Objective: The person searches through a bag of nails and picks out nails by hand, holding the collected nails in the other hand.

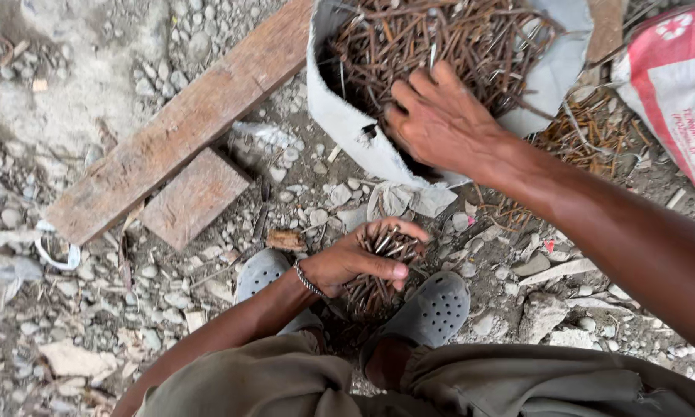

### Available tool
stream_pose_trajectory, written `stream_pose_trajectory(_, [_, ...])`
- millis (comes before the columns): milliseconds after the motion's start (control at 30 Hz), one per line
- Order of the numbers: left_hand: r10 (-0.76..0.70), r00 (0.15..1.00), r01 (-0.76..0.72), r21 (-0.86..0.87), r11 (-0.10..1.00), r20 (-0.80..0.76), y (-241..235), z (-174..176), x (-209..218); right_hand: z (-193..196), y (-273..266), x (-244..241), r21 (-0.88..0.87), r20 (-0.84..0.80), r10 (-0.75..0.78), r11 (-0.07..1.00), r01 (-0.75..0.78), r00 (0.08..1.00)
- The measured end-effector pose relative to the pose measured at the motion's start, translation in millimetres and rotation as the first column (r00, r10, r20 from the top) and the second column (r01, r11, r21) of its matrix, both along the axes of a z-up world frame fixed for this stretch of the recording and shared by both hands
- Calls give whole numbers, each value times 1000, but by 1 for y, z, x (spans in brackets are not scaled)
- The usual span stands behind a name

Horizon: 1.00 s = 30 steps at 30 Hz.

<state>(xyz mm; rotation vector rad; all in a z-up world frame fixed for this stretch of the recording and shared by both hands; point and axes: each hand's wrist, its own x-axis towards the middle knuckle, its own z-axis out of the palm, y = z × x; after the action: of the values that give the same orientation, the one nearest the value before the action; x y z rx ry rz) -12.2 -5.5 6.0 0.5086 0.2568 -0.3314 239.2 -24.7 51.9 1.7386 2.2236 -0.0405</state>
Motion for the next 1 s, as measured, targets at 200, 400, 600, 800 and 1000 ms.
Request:
stream_pose_trajectory(200, [19,1000,-18,-54,998,23,-2,2,4,-17,1,0,15,5,-83,996,83,997])
stream_pose_trajectory(400, [8,999,-6,-42,999,50,-6,-2,2,-43,-19,7,99,-214,-177,974,202,961])
stream_pose_trajectory(600, [-16,997,17,-13,1000,76,-8,1,7,-37,-7,5,-61,-378,-294,954,294,878])
stream_pose_trajectory(800, [30,998,-28,-26,999,59,-7,-3,0,-12,-1,34,-39,-815,-332,850,526,476])
stream_pose_trajectory(1000, [59,997,-54,-107,993,41,-7,-1,1,22,-19,51,-500,-846,-299,734,460,-442])
